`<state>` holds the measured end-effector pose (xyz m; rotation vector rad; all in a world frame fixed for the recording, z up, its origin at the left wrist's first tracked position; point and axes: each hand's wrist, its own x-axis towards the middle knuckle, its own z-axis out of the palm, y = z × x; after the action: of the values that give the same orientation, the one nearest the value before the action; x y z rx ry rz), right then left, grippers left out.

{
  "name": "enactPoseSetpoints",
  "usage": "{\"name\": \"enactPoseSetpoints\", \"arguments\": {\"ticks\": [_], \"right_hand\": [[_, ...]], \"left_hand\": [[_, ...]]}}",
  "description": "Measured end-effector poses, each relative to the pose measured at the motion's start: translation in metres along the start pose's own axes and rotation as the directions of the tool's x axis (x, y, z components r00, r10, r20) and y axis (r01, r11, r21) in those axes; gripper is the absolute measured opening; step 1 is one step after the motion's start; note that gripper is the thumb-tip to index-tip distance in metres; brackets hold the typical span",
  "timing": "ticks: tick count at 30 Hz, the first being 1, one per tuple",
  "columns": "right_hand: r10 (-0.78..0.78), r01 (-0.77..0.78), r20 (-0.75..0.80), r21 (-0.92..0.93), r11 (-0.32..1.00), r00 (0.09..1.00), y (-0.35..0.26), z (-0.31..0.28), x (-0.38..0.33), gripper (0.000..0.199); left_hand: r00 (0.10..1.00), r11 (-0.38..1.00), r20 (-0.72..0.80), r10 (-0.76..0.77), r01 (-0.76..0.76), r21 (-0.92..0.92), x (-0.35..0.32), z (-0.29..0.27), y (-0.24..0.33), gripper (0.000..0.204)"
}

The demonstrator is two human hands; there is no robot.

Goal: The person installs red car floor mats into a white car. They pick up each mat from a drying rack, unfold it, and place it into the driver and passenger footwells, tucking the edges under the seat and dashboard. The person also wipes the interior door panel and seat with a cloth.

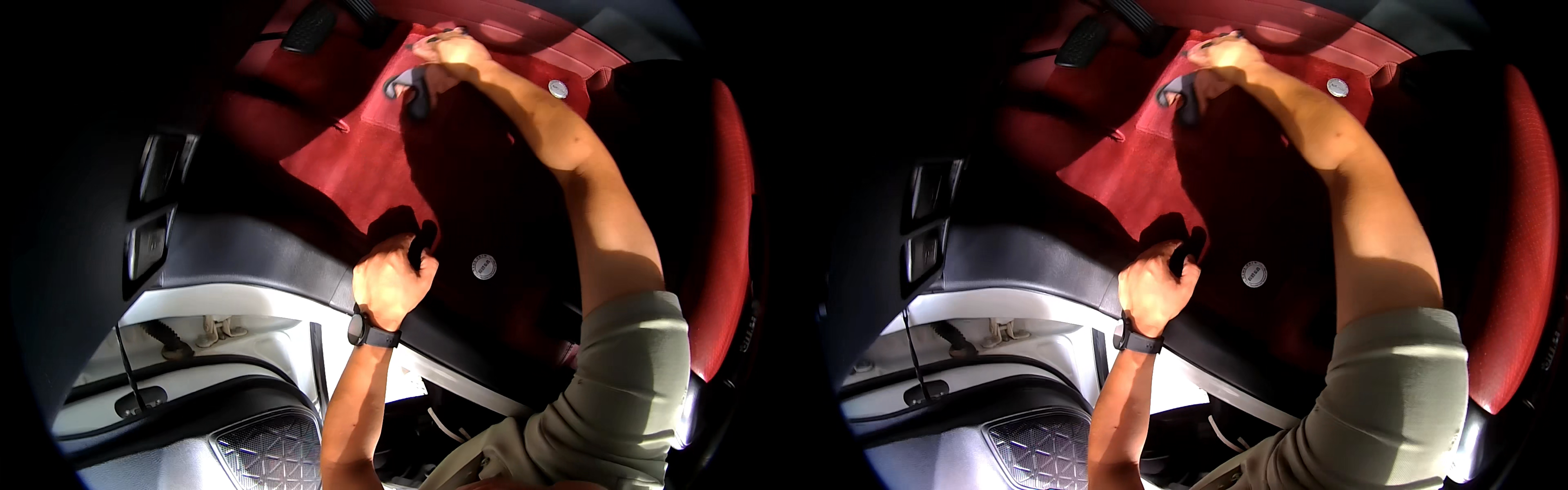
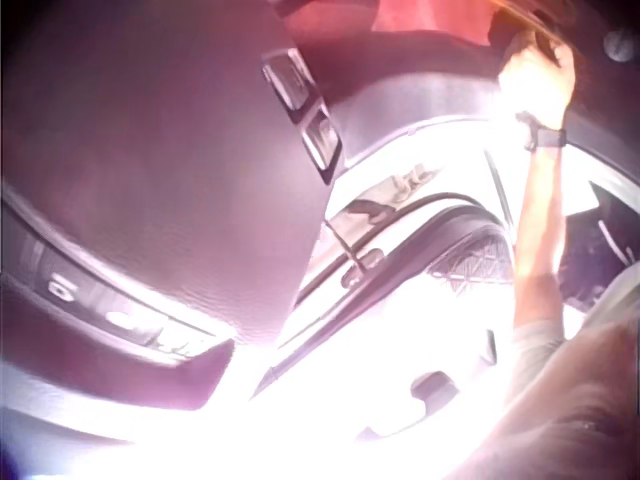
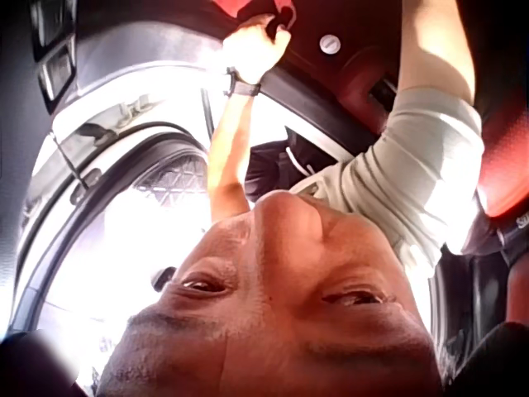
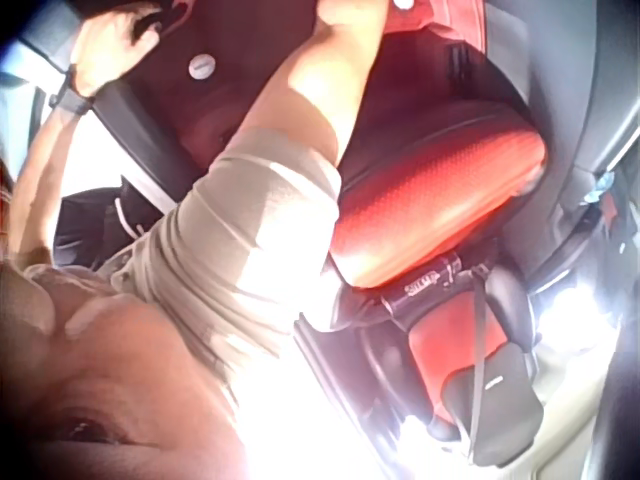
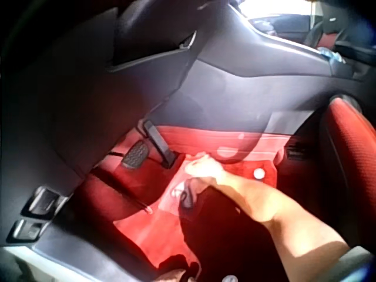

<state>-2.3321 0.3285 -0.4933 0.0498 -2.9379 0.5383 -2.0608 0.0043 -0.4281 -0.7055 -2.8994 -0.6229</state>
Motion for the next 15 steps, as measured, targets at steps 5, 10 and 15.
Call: {"name": "enactPoseSetpoints", "arguments": {"ticks": [5,10,15], "right_hand": [[-0.065,0.104,0.095,-0.496,0.862,0.993,0.027,-0.009,-0.039,0.038],[0.106,-0.143,-0.102,-0.517,0.844,0.989,0.025,0.003,-0.107,0.03],[0.297,-0.352,-0.207,-0.325,0.878,0.932,-0.082,0.002,-0.195,0.039]], "left_hand": [[0.998,1.0,-0.056,-0.011,0.01,-0.009,-0.002,0.0,0.0,0.018],[0.997,0.999,0.058,-0.05,0.05,0.007,-0.001,0.004,-0.001,0.025],[0.998,0.993,0.016,-0.066,0.064,0.104,-0.001,0.003,-0.005,0.024]]}}
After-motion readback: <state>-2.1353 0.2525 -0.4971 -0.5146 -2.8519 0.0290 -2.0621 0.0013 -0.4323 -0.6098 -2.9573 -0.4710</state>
